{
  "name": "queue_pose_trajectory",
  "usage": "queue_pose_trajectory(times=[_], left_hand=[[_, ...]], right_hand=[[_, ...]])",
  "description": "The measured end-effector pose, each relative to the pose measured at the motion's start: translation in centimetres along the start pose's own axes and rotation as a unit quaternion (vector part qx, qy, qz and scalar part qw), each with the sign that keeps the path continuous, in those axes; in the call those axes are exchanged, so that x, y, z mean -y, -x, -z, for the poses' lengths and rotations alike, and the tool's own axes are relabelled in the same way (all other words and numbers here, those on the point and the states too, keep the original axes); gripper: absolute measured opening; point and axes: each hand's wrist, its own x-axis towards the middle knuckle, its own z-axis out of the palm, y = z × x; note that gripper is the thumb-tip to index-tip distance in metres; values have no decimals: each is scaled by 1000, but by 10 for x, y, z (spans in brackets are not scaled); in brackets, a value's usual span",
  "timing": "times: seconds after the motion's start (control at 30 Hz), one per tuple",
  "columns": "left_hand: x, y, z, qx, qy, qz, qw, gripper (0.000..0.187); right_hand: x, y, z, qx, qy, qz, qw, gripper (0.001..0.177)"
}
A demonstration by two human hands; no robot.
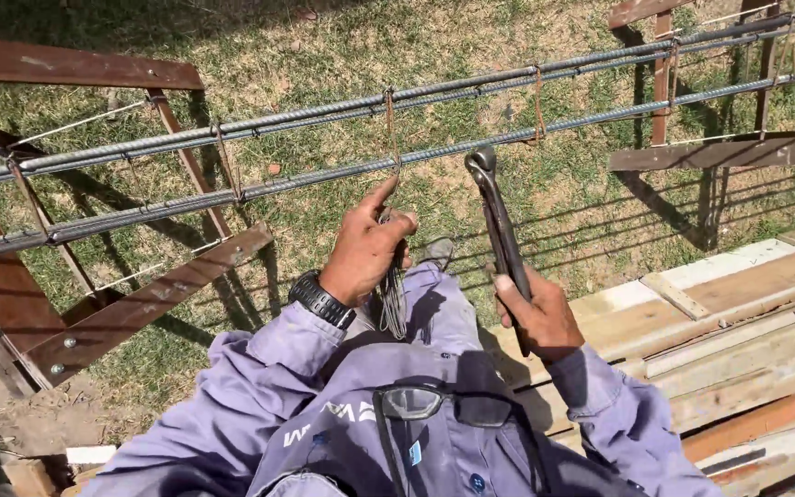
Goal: The person uses a rebar tying tool to secure wire ties around the intersections of a rebar grid. They repeatedly position the tool, twist the wire to tighten the connection, and then release the tool to move to the next intersection.
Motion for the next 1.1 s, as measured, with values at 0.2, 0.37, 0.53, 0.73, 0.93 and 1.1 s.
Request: queue_pose_trajectory(times=[0.2,0.37,0.53,0.73,0.93,1.1], left_hand=[[15,-9,2,-22,-19,-7,1000,75],[3,1,-7,-13,-1,22,1000,75],[-3,5,-3,-19,24,19,999,74],[-3,6,-3,-8,44,10,999,74],[8,1,-3,-14,46,15,999,76],[9,1,-3,-18,52,26,998,78]], right_hand=[[24,23,-17,101,-153,-143,973,52],[37,9,-20,287,-163,-108,938,67],[24,2,-26,317,-207,-117,918,66],[28,8,-29,314,-234,-118,913,66],[25,6,-34,313,-253,-120,908,68],[25,4,-40,304,-268,-112,907,69]])
